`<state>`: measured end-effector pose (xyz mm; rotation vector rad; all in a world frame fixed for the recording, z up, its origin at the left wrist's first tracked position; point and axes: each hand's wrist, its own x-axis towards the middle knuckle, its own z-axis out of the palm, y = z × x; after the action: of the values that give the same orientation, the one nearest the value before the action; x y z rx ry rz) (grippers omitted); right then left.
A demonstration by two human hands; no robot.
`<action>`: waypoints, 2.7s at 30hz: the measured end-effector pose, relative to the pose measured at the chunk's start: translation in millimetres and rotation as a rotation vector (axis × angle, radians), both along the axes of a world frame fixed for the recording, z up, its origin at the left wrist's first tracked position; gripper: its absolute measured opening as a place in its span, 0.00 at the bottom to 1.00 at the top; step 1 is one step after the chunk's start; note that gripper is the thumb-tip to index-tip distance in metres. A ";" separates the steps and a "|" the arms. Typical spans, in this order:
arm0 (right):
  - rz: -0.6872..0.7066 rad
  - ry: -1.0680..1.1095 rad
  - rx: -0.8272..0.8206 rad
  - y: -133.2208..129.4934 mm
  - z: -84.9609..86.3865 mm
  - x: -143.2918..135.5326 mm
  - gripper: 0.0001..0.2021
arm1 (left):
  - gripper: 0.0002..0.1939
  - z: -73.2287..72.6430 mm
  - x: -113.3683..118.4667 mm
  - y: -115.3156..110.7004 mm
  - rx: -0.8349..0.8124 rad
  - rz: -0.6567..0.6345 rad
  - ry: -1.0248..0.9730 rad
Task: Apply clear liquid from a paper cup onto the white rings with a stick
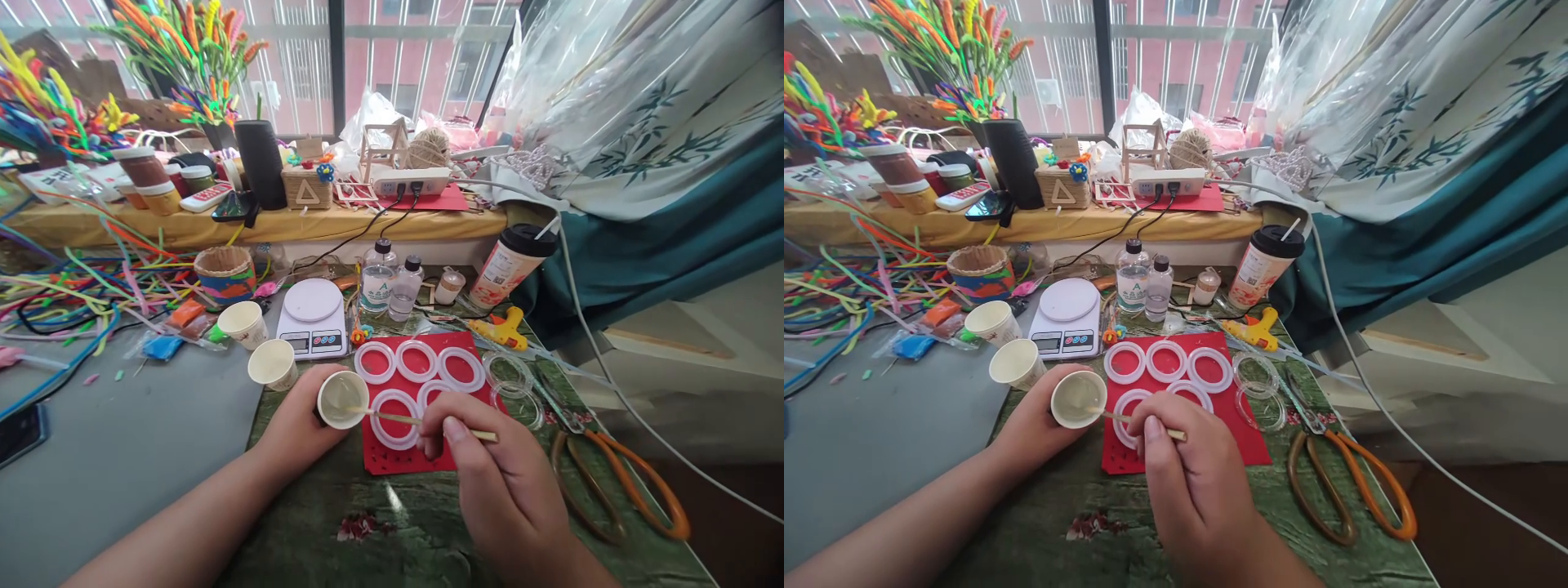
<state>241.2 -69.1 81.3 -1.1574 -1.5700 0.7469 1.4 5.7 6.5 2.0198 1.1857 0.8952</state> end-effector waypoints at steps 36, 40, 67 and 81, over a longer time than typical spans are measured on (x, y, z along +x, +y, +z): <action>-0.040 -0.001 0.091 -0.5 5.6 -1.6 0.13 | 0.22 -1.1 -0.1 0.9 -0.027 -0.005 -0.006; -0.038 -0.033 0.082 0.3 5.3 -0.5 0.14 | 0.22 -0.1 0.2 0.8 -0.038 0.002 -0.008; -0.196 0.720 -0.238 36.4 -24.9 1.6 0.14 | 0.22 -0.3 -0.2 0.0 -0.052 0.022 -0.038; -0.203 0.665 -0.052 28.9 -20.0 8.1 0.14 | 0.27 -4.9 -1.5 1.6 -0.077 0.132 -0.086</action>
<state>249.2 -40.2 61.3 -0.9500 -0.8714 0.9199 -0.1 7.3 1.6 1.8407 1.2972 0.9749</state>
